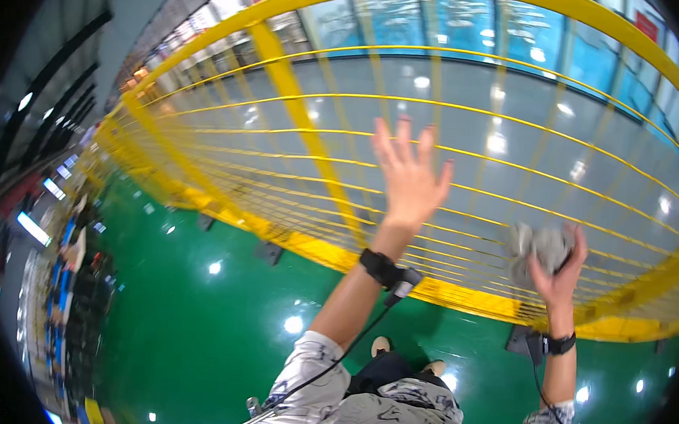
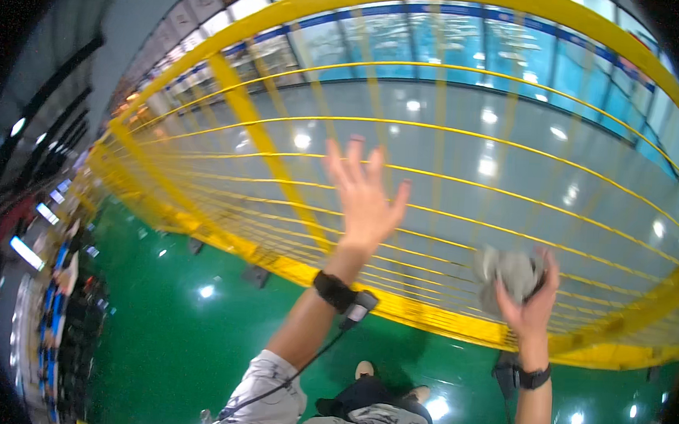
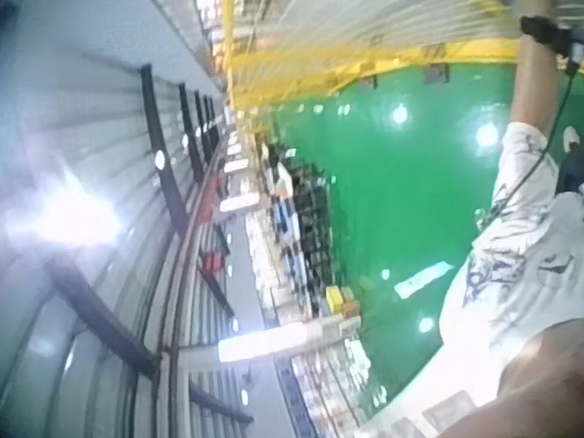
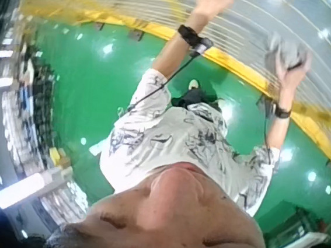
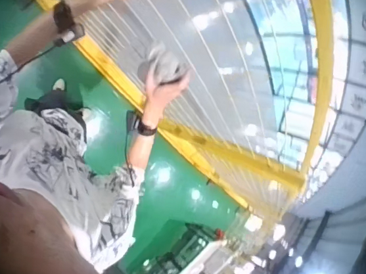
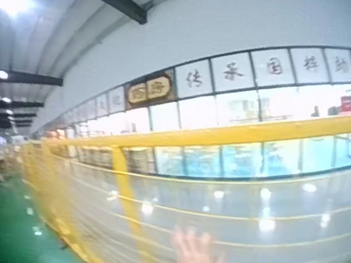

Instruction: Using a cloth to wipe down a yellow mesh security gate.

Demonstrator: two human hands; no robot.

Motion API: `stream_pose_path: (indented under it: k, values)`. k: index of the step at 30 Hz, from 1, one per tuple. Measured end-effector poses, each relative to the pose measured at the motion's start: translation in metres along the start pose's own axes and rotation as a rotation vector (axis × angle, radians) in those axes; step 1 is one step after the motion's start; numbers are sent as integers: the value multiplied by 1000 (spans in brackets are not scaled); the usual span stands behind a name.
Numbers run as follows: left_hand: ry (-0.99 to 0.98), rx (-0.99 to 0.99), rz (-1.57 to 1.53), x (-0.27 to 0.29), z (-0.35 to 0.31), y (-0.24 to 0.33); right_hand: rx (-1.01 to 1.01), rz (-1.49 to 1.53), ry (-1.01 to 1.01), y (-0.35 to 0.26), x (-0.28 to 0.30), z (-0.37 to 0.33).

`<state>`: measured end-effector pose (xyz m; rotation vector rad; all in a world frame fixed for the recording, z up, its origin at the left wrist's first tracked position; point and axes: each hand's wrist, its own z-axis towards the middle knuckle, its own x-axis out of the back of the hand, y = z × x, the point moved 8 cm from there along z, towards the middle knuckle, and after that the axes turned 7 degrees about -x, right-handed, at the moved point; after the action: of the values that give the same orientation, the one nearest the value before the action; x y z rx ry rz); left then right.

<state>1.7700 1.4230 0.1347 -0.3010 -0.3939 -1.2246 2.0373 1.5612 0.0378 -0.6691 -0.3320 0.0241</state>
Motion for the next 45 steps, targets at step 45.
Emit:
stream_pose_path:
  k: [45]
  values:
    - [151, 14, 23, -4, 0, -3, 487, -783, 349, -90, -48, 40]
